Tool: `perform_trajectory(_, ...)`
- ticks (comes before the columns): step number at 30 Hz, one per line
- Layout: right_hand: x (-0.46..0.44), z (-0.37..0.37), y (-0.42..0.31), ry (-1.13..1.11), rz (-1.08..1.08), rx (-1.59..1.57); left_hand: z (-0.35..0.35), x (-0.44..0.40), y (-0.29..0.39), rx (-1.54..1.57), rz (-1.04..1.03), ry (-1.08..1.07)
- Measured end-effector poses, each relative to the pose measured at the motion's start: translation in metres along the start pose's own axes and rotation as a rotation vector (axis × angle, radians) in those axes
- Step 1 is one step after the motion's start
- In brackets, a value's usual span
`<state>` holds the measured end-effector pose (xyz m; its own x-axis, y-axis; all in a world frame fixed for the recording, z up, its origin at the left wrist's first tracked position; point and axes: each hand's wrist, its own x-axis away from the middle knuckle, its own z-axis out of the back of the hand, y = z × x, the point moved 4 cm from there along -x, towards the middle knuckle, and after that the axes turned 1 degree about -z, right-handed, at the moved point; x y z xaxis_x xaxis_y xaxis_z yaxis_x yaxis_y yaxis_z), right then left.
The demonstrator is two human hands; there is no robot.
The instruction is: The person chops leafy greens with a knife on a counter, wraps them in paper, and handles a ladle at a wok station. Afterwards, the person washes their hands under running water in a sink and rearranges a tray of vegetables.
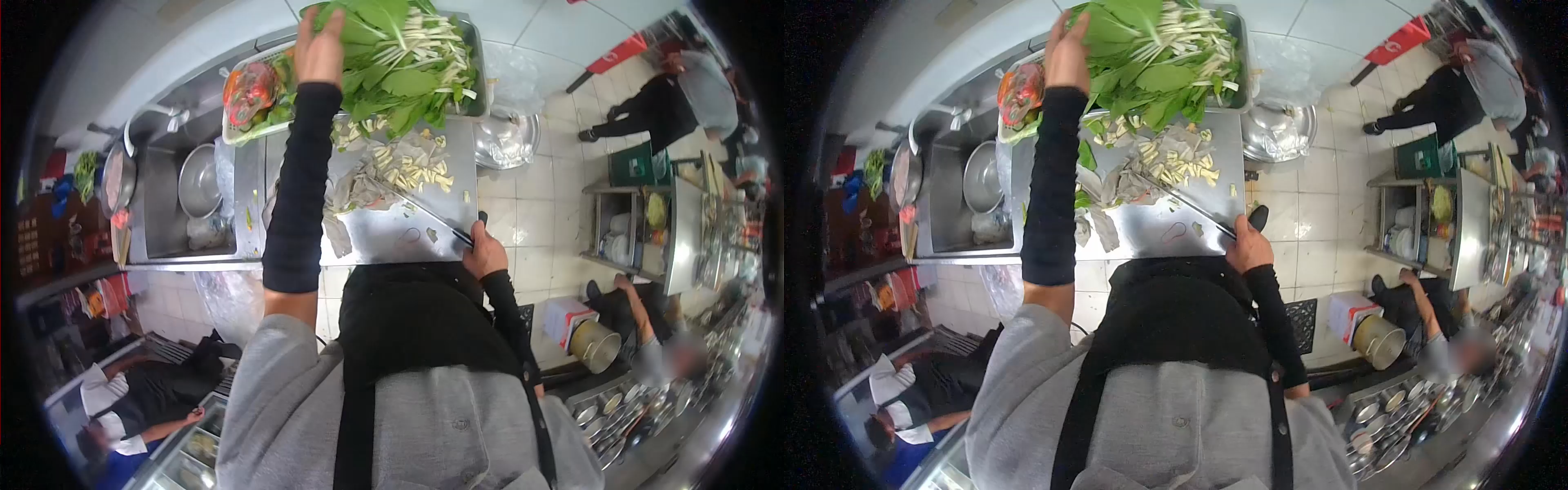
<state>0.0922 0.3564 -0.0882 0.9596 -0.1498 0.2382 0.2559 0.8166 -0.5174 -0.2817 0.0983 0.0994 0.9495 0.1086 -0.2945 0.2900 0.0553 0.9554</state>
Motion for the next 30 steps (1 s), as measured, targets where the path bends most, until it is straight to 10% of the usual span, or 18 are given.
perform_trajectory(1, 0.0, 0.001, 0.001, 0.014, -0.016, 0.005, 0.016, 0.008, 0.013, -0.513, -0.456, 0.156)
perform_trajectory(9, 0.021, 0.015, 0.003, 0.231, -0.048, -0.288, 0.231, 0.094, -0.093, -0.429, 0.334, -0.02)
perform_trajectory(17, -0.005, 0.021, -0.018, 0.111, -0.05, -0.277, 0.225, 0.239, -0.13, -0.976, 0.003, -0.451)
perform_trajectory(22, -0.02, 0.018, -0.032, 0.086, 0.003, -0.26, 0.215, 0.255, -0.143, -1.156, 0.013, -0.271)
perform_trajectory(30, -0.02, 0.018, -0.037, 0.086, 0.0, -0.255, 0.192, 0.21, -0.067, -0.298, 0.467, -0.262)
